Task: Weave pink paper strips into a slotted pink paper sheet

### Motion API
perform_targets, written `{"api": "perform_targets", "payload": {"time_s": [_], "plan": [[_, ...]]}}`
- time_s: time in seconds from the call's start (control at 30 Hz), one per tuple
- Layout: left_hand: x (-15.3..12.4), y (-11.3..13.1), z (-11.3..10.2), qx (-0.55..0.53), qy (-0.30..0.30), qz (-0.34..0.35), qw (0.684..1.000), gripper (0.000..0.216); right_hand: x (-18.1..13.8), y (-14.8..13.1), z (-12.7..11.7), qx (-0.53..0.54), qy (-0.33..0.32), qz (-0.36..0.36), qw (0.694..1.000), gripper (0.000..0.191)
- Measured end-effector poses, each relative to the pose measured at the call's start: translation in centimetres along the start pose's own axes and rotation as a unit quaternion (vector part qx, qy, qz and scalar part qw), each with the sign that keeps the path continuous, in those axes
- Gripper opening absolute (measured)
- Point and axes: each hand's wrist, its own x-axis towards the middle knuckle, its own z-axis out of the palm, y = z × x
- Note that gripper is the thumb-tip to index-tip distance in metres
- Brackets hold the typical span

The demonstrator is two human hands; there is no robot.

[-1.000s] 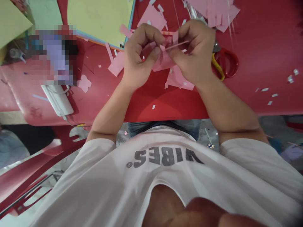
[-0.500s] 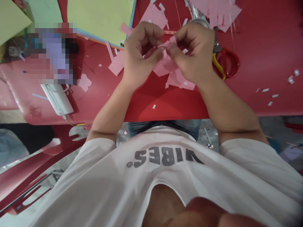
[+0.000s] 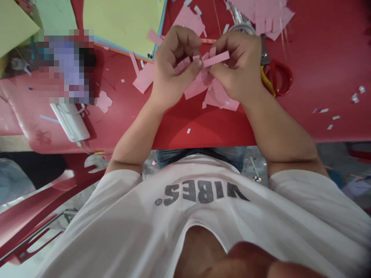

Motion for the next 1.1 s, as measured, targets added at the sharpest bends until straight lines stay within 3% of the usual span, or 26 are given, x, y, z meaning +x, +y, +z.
{"api": "perform_targets", "payload": {"time_s": [0.07, 0.13, 0.23, 0.27, 0.33, 0.43, 0.47, 0.53, 0.57, 0.6, 0.67, 0.77, 0.83, 0.97, 1.1], "plan": [[0.0, 0.8, -0.1, 0.016, -0.032, -0.017, 0.999, 0.045, 0.1, 0.0, 0.0, -0.001, 0.002, 0.001, 1.0, 0.014], [0.0, 1.3, -0.6, 0.059, -0.05, -0.086, 0.993, 0.044, 0.1, 0.2, 0.0, 0.009, 0.004, 0.004, 1.0, 0.02], [0.1, 0.2, -2.0, 0.056, -0.094, -0.039, 0.993, 0.047, 0.2, 0.3, 0.1, 0.026, 0.0, 0.005, 1.0, 0.024], [0.2, -0.4, -2.4, 0.05, -0.069, -0.025, 0.996, 0.05, 0.2, 0.3, 0.1, 0.03, -0.001, 0.005, 1.0, 0.022], [0.3, -1.3, -2.9, 0.033, -0.145, -0.015, 0.989, 0.061, 0.2, 0.3, 0.1, 0.043, 0.001, 0.002, 0.999, 0.016], [0.3, -1.1, -2.5, 0.003, -0.064, -0.028, 0.998, 0.06, 0.3, 0.1, 0.3, 0.085, 0.008, -0.003, 0.996, 0.017], [0.2, -0.8, -2.2, 0.007, -0.08, -0.042, 0.996, 0.059, 0.3, 0.0, 0.3, 0.109, 0.009, -0.004, 0.994, 0.021], [0.2, -0.2, -1.4, 0.033, -0.054, -0.084, 0.994, 0.045, 0.4, 0.0, 0.4, 0.157, 0.004, 0.007, 0.988, 0.027], [0.1, 0.0, -1.1, 0.027, -0.061, -0.06, 0.996, 0.049, 0.4, 0.0, 0.4, 0.175, 0.003, 0.01, 0.985, 0.03], [0.1, 0.1, -0.9, 0.022, -0.018, -0.038, 0.999, 0.05, 0.4, 0.1, 0.4, 0.182, 0.0, 0.01, 0.983, 0.033], [0.2, 0.3, -0.7, 0.013, 0.011, 0.001, 1.0, 0.054, 0.3, 0.2, 0.3, 0.172, -0.007, 0.005, 0.985, 0.034], [0.4, 1.1, -1.2, 0.029, -0.086, -0.039, 0.995, 0.045, 0.3, 0.3, 0.2, 0.131, -0.023, -0.003, 0.991, 0.029], [0.5, 1.7, -1.5, 0.04, -0.107, -0.088, 0.989, 0.03, 0.3, 0.2, 0.1, 0.114, -0.02, -0.008, 0.993, 0.019], [0.5, 2.2, -1.7, 0.008, -0.085, -0.086, 0.993, 0.035, 0.3, -0.3, 0.1, 0.092, -0.005, -0.02, 0.996, 0.009], [0.5, 2.5, -1.4, 0.021, -0.057, -0.13, 0.99, 0.023, 0.3, -0.4, 0.0, 0.082, 0.001, -0.034, 0.996, 0.003]]}}
